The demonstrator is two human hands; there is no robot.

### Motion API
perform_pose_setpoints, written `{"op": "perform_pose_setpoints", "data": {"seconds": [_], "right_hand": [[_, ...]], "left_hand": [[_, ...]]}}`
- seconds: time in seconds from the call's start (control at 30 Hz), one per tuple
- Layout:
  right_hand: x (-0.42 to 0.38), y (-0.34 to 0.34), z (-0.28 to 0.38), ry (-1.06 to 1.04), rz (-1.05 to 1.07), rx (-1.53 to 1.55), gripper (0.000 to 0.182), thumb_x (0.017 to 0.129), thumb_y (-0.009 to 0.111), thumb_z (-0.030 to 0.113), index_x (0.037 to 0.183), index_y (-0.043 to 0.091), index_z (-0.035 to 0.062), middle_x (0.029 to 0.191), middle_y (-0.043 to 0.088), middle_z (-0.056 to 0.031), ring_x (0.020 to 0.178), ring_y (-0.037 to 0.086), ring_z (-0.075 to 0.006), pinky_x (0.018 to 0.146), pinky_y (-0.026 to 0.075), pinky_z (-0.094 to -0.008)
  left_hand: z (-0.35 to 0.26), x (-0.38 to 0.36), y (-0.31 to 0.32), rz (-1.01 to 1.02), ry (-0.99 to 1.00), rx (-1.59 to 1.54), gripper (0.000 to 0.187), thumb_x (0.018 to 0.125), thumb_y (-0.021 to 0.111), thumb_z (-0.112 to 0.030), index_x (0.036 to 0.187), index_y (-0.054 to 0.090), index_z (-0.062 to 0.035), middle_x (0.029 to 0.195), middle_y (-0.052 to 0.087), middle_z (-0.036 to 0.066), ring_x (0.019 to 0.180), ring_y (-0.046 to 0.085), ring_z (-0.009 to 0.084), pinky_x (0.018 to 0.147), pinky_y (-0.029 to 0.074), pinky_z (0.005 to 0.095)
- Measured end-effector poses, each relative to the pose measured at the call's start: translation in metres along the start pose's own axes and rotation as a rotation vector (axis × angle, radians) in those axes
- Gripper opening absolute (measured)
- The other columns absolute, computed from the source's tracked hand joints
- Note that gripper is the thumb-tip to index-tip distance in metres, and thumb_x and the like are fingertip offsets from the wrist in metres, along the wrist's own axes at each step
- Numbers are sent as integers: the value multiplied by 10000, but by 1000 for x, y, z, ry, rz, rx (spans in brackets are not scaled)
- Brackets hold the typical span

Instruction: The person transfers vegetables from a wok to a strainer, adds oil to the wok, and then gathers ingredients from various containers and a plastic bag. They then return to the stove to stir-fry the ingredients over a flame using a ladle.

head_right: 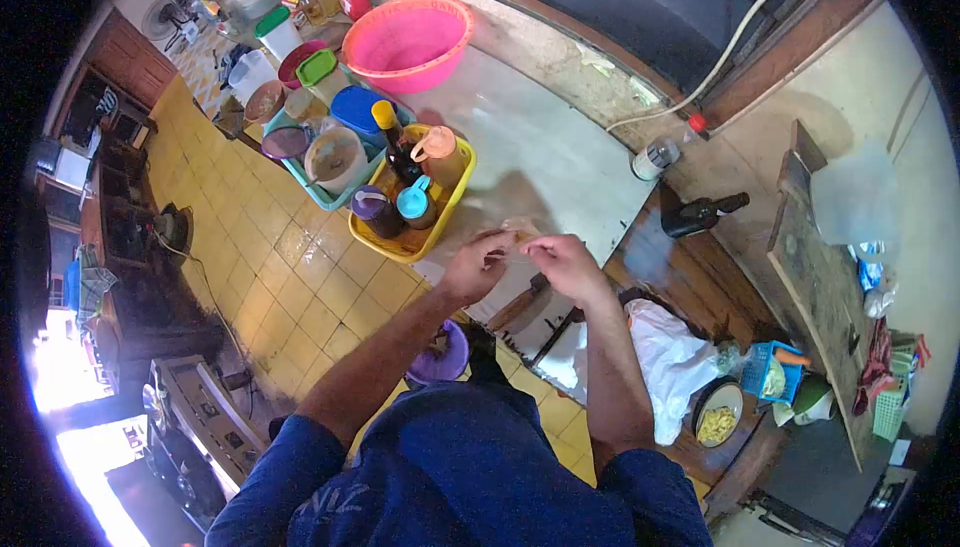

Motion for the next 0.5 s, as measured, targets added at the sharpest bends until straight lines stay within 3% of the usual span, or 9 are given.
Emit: {"op": "perform_pose_setpoints", "data": {"seconds": [0.07, 0.1, 0.17, 0.3, 0.37, 0.43, 0.5], "right_hand": [[23, -4, -22, -431, -43, -420, 187, 893, 564, 115, 1001, 699, 43, 816, 700, -101, 671, 664, -229, 599, 516, -349], [11, 3, 8, -138, -104, -622, 174, 852, 578, 126, 962, 703, 77, 955, 686, -161, 875, 680, -317, 759, 527, -419], [36, 8, 8, -170, -111, -767, 163, 842, 574, 129, 931, 701, 80, 947, 680, -172, 885, 669, -330, 762, 527, -430], [81, 3, 1, -229, -82, -1132, 157, 829, 549, 139, 854, 691, 75, 933, 673, -178, 896, 652, -351, 766, 523, -448], [89, 5, -3, -204, -54, -1174, 167, 835, 544, 148, 877, 690, 79, 935, 671, -180, 888, 651, -357, 766, 523, -450], [95, 2, -7, -177, -29, -1215, 179, 840, 538, 157, 901, 689, 83, 937, 669, -181, 880, 649, -362, 767, 523, -452], [91, 1, -17, -359, 70, -1056, 182, 833, 513, 148, 846, 667, 52, 851, 663, -194, 821, 649, -384, 755, 513, -473]], "left_hand": [[0, 6, 2, -35, 9, 12, 451, 778, 527, 60, 1203, 584, -80, 1197, 543, 168, 1004, 611, 275, 806, 547, 328], [-1, 8, 2, -41, 7, 16, 451, 778, 527, 60, 1203, 584, -80, 1197, 543, 168, 1004, 611, 275, 806, 547, 328], [-2, 15, 4, 27, 22, 50, 523, 802, 492, 95, 1294, 519, -80, 1234, 533, 138, 1046, 604, 243, 877, 526, 331], [15, 21, 9, 36, 7, 61, 540, 805, 478, 104, 1310, 504, -85, 1238, 530, 149, 1058, 601, 245, 900, 513, 332], [31, 25, 9, 31, -4, -54, 538, 809, 475, 97, 1320, 483, -69, 1252, 521, 170, 1076, 600, 272, 908, 510, 346], [57, 29, 6, 3, -54, 63, 555, 810, 511, 60, 1345, 446, -69, 1280, 501, 190, 1121, 569, 305, 940, 488, 376], [69, 35, 4, -33, -116, 173, 584, 811, 548, 24, 1370, 409, -68, 1308, 480, 210, 1167, 538, 338, 972, 467, 406]]}}
Point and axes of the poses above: each hand's wrist, its own x-axis towards the middle knuckle, its own y-axis out of the palm, z = x × y, the point moved 4 cm from there along x, towards the middle knuckle
